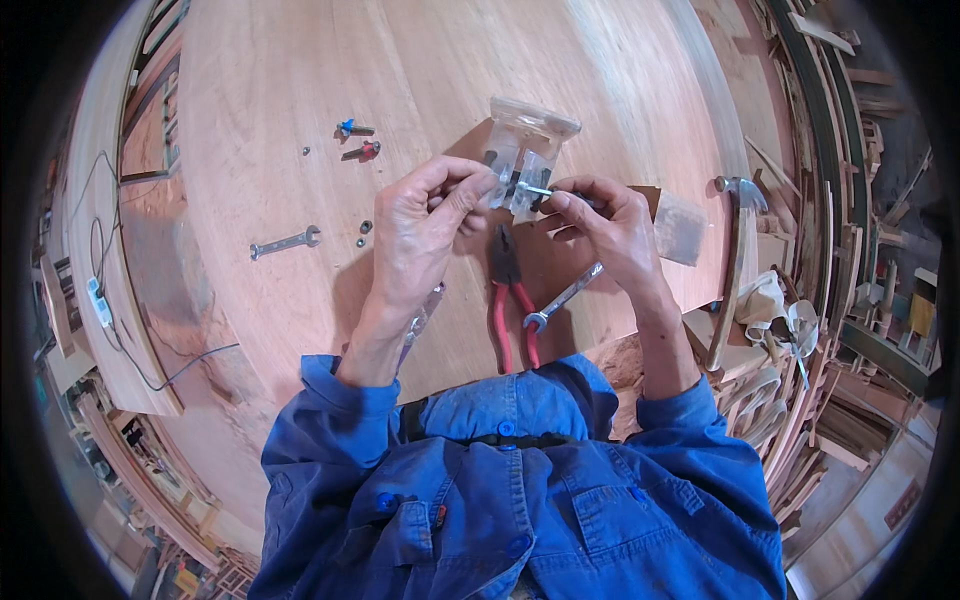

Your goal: The person assembles a handheld electric router by inserting a bit, securing it with a nut, and attaching a base plate. They use a wrench and pliers to tighten components and a hammer to tap the base into place.

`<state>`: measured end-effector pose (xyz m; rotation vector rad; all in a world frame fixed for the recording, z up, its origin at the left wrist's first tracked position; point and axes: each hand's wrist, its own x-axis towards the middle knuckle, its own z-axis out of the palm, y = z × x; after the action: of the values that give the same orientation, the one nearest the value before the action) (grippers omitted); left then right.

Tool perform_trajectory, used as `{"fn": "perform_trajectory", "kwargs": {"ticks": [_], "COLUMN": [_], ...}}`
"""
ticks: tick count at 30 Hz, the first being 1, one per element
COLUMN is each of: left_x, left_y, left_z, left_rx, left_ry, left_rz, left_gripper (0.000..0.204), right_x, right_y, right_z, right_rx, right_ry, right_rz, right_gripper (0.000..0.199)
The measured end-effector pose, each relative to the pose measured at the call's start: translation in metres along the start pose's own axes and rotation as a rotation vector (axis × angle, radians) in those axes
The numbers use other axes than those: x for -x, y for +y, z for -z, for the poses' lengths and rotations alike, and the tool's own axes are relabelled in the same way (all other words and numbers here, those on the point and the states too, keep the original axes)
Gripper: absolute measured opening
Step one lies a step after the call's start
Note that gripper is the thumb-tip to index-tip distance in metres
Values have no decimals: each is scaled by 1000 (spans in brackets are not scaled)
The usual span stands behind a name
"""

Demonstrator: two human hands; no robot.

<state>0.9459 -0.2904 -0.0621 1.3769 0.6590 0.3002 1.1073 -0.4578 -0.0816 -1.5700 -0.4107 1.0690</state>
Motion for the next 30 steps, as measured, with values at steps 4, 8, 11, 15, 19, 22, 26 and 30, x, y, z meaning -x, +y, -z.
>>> {"fn": "perform_trajectory", "kwargs": {"ticks": [4,8,11,15,19,22,26,30], "left_x": [-1,-2,-1,-3,-2,0,0,0], "left_y": [-3,-5,-10,-13,-12,-1,1,3], "left_z": [-12,-16,-21,-36,-39,-35,-36,-36], "left_rx": [267,156,-95,-128,-114,-166,-189,-262], "left_ry": [45,65,148,237,258,151,170,197], "left_rz": [-59,-78,-174,-156,-145,-50,-24,-7], "left_gripper": [19,16,16,16,14,17,18,15], "right_x": [0,0,0,1,0,0,2,4], "right_y": [0,1,1,-1,4,6,6,10], "right_z": [-1,1,0,-2,-2,-1,-4,-8], "right_rx": [-7,3,-29,-30,-87,-99,-153,-207], "right_ry": [19,2,-5,-1,-16,-20,-23,-34], "right_rz": [-21,-5,-4,-4,17,11,7,22], "right_gripper": [26,26,27,26,26,26,27,26]}}
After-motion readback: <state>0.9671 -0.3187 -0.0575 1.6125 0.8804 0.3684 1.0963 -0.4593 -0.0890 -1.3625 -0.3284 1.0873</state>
